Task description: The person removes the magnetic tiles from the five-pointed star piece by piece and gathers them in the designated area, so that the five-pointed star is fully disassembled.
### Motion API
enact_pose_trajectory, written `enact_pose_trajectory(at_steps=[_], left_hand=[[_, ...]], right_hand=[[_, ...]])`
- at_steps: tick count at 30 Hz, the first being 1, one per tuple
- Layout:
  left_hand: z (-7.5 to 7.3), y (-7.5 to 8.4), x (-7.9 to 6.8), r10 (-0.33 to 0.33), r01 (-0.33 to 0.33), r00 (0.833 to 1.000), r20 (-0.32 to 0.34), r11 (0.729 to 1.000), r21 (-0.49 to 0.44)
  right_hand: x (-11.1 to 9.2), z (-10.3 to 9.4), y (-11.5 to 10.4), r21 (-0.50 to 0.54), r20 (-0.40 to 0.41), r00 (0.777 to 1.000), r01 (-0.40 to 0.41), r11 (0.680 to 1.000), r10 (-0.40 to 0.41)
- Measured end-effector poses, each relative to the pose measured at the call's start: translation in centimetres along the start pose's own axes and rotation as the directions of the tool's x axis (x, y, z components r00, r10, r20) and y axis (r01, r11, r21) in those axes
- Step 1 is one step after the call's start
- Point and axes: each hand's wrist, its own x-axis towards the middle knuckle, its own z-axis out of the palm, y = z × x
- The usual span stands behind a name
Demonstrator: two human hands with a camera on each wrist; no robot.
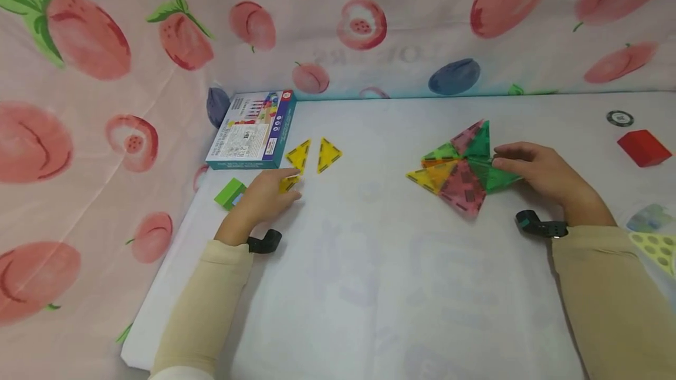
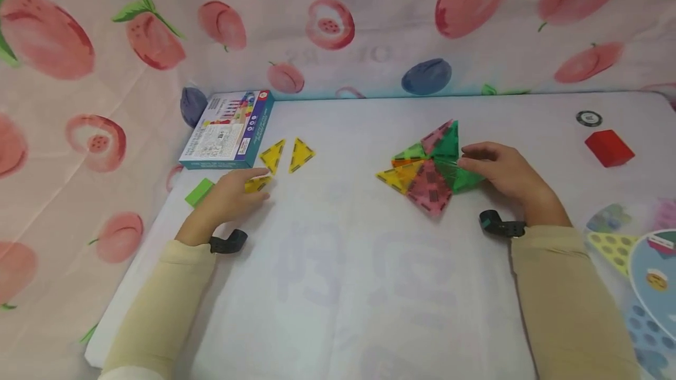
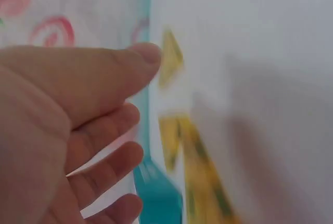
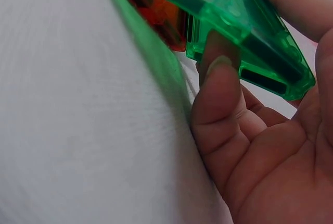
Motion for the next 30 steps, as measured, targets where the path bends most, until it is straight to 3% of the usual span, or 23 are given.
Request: enact_pose_trajectory(at_steps=[3, 6, 11, 13, 15, 20, 25, 30], left_hand=[[1.2, 3.5, 0.7, 0.093, -0.091, 0.996, 0.012, 0.992, -0.088], [3.3, 7.1, 2.0, 0.210, -0.202, 0.977, 0.047, 0.969, -0.142], [6.8, 12.5, 5.3, 0.415, -0.397, 0.907, 0.067, 0.898, -0.188], [8.0, 14.2, 6.5, 0.466, -0.444, 0.882, 0.067, 0.871, -0.212], [9.1, 15.4, 7.5, 0.491, -0.464, 0.868, 0.077, 0.856, -0.227], [10.3, 16.5, 8.4, 0.481, -0.452, 0.872, 0.091, 0.863, -0.227], [10.1, 16.7, 8.3, 0.471, -0.442, 0.879, 0.074, 0.863, -0.242], [9.9, 16.4, 7.8, 0.455, -0.414, 0.884, 0.105, 0.868, -0.275]], right_hand=[[-0.1, -0.2, 0.1, 0.003, -0.004, 1.000, -0.003, 1.000, 0.003], [-0.2, -0.3, 0.2, 0.022, -0.009, 1.000, -0.003, 1.000, 0.003], [-0.1, -0.3, 0.3, 0.039, -0.015, 1.000, 0.027, 0.999, -0.026], [-0.1, -0.2, 0.3, 0.042, -0.018, 0.999, 0.039, 0.998, -0.038], [-0.1, -0.1, 0.3, 0.049, -0.017, 0.999, 0.044, 0.998, -0.044], [0.2, 0.3, 0.1, 0.051, -0.012, 0.999, 0.046, 0.998, -0.046], [0.0, 0.1, -0.1, 0.025, -0.023, 0.999, 0.048, 0.999, -0.047], [-0.1, -0.2, 0.0, 0.013, -0.020, 0.999, 0.034, 0.999, -0.033]])
